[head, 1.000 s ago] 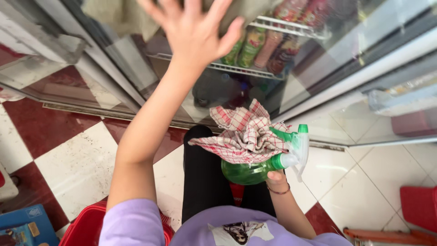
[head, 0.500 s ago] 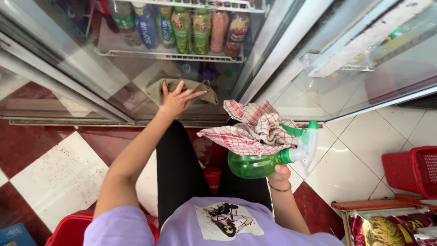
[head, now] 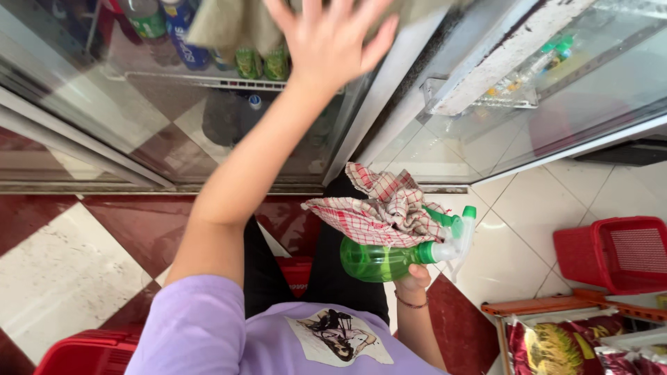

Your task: The person cleans the glass doors and interior shelves of a commercial reach-in cooler using a spray bottle and cloths, wiping both the outside and inside surfaces.

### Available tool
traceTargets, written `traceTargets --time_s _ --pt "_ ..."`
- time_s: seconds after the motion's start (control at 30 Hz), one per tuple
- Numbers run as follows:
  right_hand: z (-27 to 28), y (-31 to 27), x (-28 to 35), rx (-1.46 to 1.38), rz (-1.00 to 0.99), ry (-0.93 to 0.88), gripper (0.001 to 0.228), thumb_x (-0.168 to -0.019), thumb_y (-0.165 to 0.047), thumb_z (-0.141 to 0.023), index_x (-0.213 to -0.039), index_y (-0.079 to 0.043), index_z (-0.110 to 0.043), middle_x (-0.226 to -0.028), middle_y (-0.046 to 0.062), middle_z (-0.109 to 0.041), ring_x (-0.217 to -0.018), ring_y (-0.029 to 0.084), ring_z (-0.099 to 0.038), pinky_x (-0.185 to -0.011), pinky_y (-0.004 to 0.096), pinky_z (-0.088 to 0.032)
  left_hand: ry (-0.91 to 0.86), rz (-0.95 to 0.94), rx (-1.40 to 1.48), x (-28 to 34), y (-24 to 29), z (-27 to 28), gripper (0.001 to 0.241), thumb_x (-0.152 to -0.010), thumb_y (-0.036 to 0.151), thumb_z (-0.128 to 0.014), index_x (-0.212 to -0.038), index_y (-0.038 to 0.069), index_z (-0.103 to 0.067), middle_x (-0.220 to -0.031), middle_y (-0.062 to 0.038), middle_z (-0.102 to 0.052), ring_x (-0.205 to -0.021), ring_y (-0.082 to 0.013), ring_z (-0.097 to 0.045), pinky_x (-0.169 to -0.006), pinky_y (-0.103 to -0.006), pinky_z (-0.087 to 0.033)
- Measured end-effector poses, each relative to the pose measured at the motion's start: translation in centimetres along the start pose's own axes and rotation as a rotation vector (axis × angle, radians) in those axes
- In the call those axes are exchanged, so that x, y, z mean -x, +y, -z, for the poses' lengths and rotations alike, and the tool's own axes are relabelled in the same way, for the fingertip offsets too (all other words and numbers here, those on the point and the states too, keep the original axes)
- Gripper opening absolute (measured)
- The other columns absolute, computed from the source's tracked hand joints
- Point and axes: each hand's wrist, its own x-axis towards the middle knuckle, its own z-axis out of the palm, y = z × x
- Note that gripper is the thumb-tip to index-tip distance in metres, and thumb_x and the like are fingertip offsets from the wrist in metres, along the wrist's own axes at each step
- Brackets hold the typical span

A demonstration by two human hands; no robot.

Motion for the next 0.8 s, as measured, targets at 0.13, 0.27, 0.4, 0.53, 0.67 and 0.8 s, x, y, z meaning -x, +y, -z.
traceTargets --time_s 0.13,0.27,0.4,0.53,0.67,0.8 --pt "1.8 -0.3 0.7 -0.032 -0.083 -0.023 0.097 -0.077 -0.027 -0.070 -0.160 0.005 -0.032 -0.155 0.025 -0.047 -0.141 0.040 -0.049 -0.120 0.052 -0.039 -0.206 -0.091 -0.099 14.4 1.2 0.8 0.055 -0.107 0.054 -0.058 -0.159 0.054 -0.041 -0.152 0.004 -0.054 -0.140 -0.0339 -0.042 -0.114 -0.0755 0.000" --pt "4.0 -0.4 1.3 0.045 -0.071 -0.046 0.091 -0.077 -0.024 -0.070 -0.158 0.003 -0.036 -0.153 0.024 -0.050 -0.139 0.040 -0.051 -0.118 0.054 -0.042 -0.707 -0.056 -0.085 34.7 0.2 2.2 0.058 -0.112 0.046 -0.062 -0.163 0.064 -0.043 -0.116 0.005 -0.053 -0.136 -0.0294 -0.038 -0.117 -0.0818 -0.005" --pt "5.5 0.2 1.8 0.054 -0.175 -0.085 0.086 -0.081 -0.023 -0.068 -0.157 0.004 -0.039 -0.151 0.026 -0.052 -0.137 0.040 -0.054 -0.117 0.054 -0.044 -0.652 0.223 -0.013 41.9 -1.9 3.6 0.047 -0.108 0.051 -0.064 -0.153 0.057 -0.051 -0.151 0.001 -0.039 -0.148 -0.0406 -0.025 -0.121 -0.0814 -0.006" --pt "6.1 2.3 1.8 0.010 -0.282 -0.118 0.085 -0.083 -0.022 -0.067 -0.159 0.006 -0.040 -0.147 0.028 -0.056 -0.132 0.041 -0.058 -0.115 0.053 -0.045 -0.141 0.319 -0.064 29.3 -3.3 2.1 0.058 -0.099 0.080 -0.052 -0.148 0.048 -0.053 -0.177 -0.005 0.006 -0.160 -0.0329 0.016 -0.116 -0.0751 0.013" --pt "3.1 5.1 0.1 0.033 -0.370 -0.108 0.090 -0.078 -0.020 -0.070 -0.159 0.002 -0.037 -0.152 0.023 -0.050 -0.135 0.039 -0.055 -0.114 0.053 -0.044 0.004 0.243 -0.150 14.6 -7.4 3.8 0.055 -0.104 0.075 -0.041 -0.155 0.053 -0.042 -0.174 -0.005 -0.008 -0.161 -0.0377 0.002 -0.120 -0.0735 0.010" --pt "-1.2 6.8 -2.8 0.264 -0.376 -0.128 0.104 -0.069 -0.024 -0.075 -0.160 0.000 -0.030 -0.158 0.021 -0.042 -0.144 0.038 -0.045 -0.118 0.050 -0.039 0.129 0.225 -0.247 14.6 -10.5 4.5 0.053 -0.098 0.082 -0.043 -0.144 0.056 -0.049 -0.170 -0.002 -0.019 -0.160 -0.0369 -0.009 -0.121 -0.0760 0.004"
